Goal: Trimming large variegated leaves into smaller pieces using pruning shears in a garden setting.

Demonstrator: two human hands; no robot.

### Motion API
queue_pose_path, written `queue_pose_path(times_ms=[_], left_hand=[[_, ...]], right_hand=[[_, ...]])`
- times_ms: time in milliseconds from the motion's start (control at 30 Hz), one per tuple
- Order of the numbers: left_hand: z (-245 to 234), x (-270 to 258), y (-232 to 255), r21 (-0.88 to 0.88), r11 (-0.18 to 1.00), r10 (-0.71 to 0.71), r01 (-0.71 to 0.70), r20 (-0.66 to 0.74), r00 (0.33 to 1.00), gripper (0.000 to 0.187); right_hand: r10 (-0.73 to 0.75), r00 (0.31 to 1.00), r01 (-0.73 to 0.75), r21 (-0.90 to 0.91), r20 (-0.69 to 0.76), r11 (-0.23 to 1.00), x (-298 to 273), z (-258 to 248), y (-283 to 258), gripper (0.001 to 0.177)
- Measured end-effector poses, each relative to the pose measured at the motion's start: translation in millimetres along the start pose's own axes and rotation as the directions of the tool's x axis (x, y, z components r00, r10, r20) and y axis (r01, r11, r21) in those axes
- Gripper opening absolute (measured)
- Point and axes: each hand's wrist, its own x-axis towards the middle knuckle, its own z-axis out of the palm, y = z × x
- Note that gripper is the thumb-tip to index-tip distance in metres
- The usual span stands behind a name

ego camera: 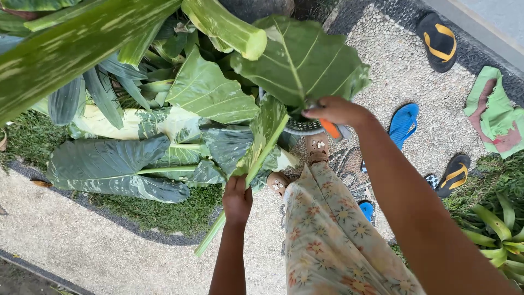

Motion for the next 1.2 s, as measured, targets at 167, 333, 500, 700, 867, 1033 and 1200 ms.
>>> queue_pose_path(times_ms=[167,333,500,700,867,1033,1200], left_hand=[[2,-4,-3,-0.025,0.999,-0.022,0.021,-0.039,0.999,0.034],[6,-12,-13,0.007,1.0,-0.027,0.027,-0.027,0.999,0.033],[21,-18,-20,0.11,0.994,-0.015,0.016,-0.011,1.0,0.042],[27,-28,-24,0.147,0.987,0.046,-0.057,0.075,0.996,0.055],[24,-36,-24,0.193,0.979,0.047,-0.072,0.132,0.99,0.057],[23,-42,-31,0.219,0.974,0.039,-0.066,0.127,0.991,0.057],[18,-74,-43,0.201,0.977,0.062,-0.068,0.041,0.997,0.052]], right_hand=[[0.036,0.994,-0.007,-0.259,0.108,0.966,46,40,19,0.071],[0.008,0.988,-0.04,0.201,0.157,0.979,22,47,38,0.068],[-0.253,0.891,-0.142,0.761,0.376,0.633,-23,38,52,0.06],[-0.236,0.86,-0.083,0.581,0.453,0.81,8,24,41,0.049],[-0.084,0.913,-0.025,0.26,0.399,0.965,14,15,-2,0.059],[-0.077,0.968,0.096,-0.069,0.238,0.993,21,13,-15,0.056],[-0.08,0.981,0.024,0.302,0.174,0.953,35,20,14,0.051]])
